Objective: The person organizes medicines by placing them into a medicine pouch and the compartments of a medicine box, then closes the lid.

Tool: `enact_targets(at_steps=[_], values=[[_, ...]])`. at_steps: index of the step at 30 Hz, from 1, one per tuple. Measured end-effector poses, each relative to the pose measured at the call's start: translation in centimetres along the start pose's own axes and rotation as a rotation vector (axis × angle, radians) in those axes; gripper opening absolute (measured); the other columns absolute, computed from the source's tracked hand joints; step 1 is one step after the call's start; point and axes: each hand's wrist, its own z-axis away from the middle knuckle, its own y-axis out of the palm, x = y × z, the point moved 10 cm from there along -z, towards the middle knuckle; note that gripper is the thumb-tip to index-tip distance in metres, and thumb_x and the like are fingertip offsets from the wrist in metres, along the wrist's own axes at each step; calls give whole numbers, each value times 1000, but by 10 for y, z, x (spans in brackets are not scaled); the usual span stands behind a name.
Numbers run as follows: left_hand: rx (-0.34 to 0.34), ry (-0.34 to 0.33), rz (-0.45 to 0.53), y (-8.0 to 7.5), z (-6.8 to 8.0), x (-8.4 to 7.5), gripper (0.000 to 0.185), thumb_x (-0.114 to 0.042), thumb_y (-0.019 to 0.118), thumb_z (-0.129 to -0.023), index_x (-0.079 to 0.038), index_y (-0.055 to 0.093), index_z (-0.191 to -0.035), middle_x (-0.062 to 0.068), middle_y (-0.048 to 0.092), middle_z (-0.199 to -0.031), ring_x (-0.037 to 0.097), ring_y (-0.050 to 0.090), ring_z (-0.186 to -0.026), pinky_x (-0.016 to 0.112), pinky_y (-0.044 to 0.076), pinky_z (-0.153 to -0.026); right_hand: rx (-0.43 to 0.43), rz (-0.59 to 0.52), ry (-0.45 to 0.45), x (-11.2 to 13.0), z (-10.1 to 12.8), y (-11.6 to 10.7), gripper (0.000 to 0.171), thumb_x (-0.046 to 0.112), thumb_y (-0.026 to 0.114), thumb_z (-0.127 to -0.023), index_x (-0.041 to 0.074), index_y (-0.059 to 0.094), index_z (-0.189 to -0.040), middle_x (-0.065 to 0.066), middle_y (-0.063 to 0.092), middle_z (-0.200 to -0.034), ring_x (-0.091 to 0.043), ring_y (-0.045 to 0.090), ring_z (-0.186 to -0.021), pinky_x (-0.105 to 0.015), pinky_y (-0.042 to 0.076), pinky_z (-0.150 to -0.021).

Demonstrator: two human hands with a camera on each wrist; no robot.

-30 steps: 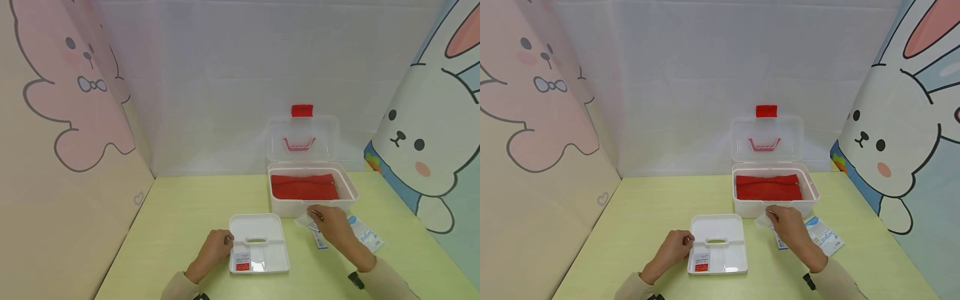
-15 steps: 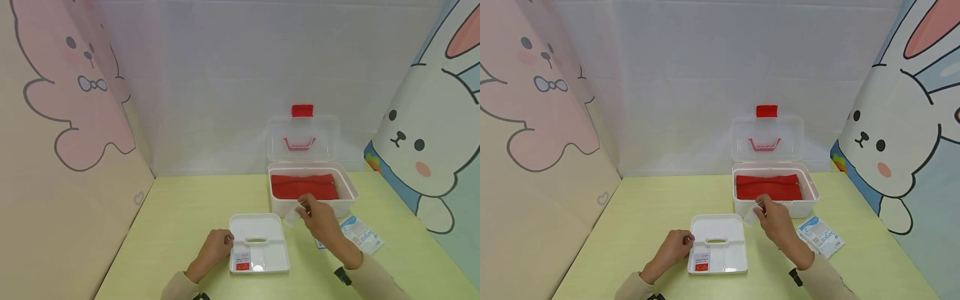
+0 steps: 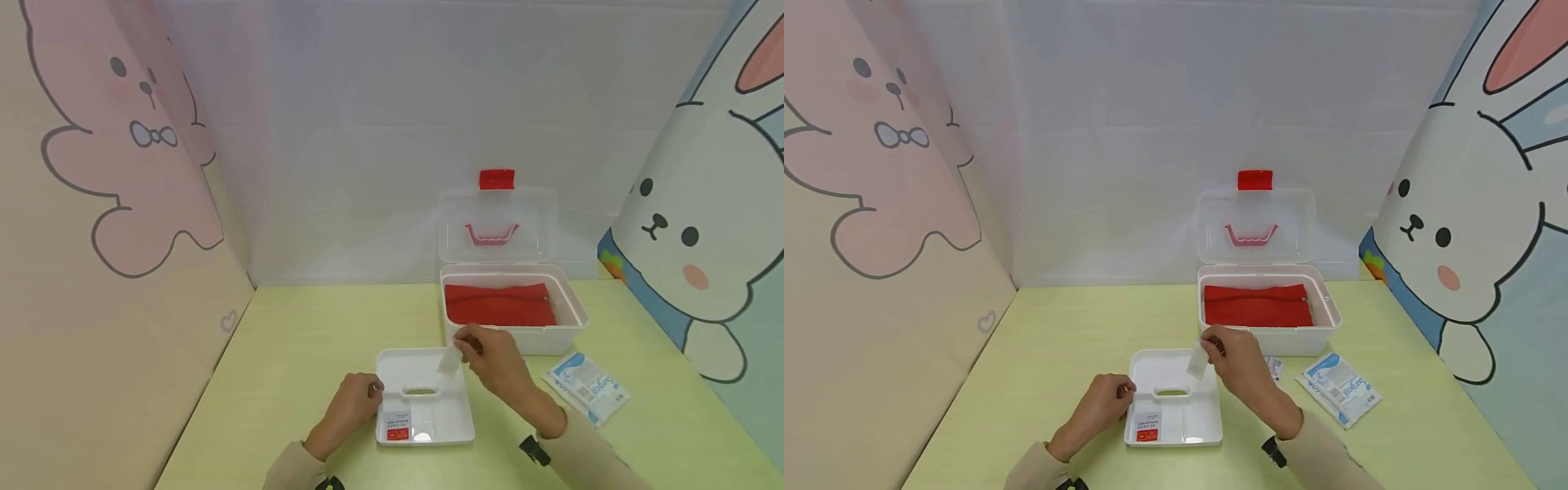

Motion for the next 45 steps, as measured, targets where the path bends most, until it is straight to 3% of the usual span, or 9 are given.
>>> enact_targets(at_steps=[6,11,15,24,30,39,45], values=[[0,5,-7,1,0,0,13,-3,61,-87,2,72,-93,-3,59,-63,4,48,-51,18,40,-45,109,-130,5,7,3,20,10,1,71,-85,9,69,-90,3,67,-71,3,54,-56,-16,50,-53],[-2,-1,-6,0,0,1,13,-3,61,-87,1,72,-93,-3,58,-63,3,47,-50,18,40,-45,204,-182,-20,14,8,37,6,4,70,-87,9,69,-91,3,65,-67,3,55,-57,-18,49,-53],[-4,4,-5,0,0,0,13,-3,61,-87,2,72,-92,-3,57,-62,4,47,-50,18,39,-45,306,-225,9,15,14,54,3,9,68,-90,7,69,-91,1,66,-67,2,56,-57,-18,50,-54],[-7,13,-7,0,-1,0,13,-2,61,-87,2,72,-92,-4,55,-60,4,45,-49,18,38,-44,478,-166,81,3,28,91,4,9,69,-89,6,67,-89,2,66,-70,1,54,-55,-19,47,-52],[-4,8,-3,1,-1,0,13,-3,60,-87,2,72,-91,-4,56,-60,3,46,-49,18,39,-44,469,-90,80,0,31,100,5,6,70,-87,10,67,-86,2,68,-76,-1,54,-62,-18,47,-55],[1,14,-3,2,-2,1,13,-3,60,-87,2,72,-91,-4,56,-60,3,46,-49,18,39,-44,377,141,-87,11,33,104,10,10,76,-81,17,70,-78,10,64,-74,-2,54,-67,-22,47,-61],[6,6,-4,2,-2,2,14,-3,60,-88,2,72,-92,-4,56,-59,4,46,-49,18,39,-44,374,247,-87,10,36,110,6,14,78,-80,17,72,-80,10,59,-73,-3,50,-64,-22,43,-58]])
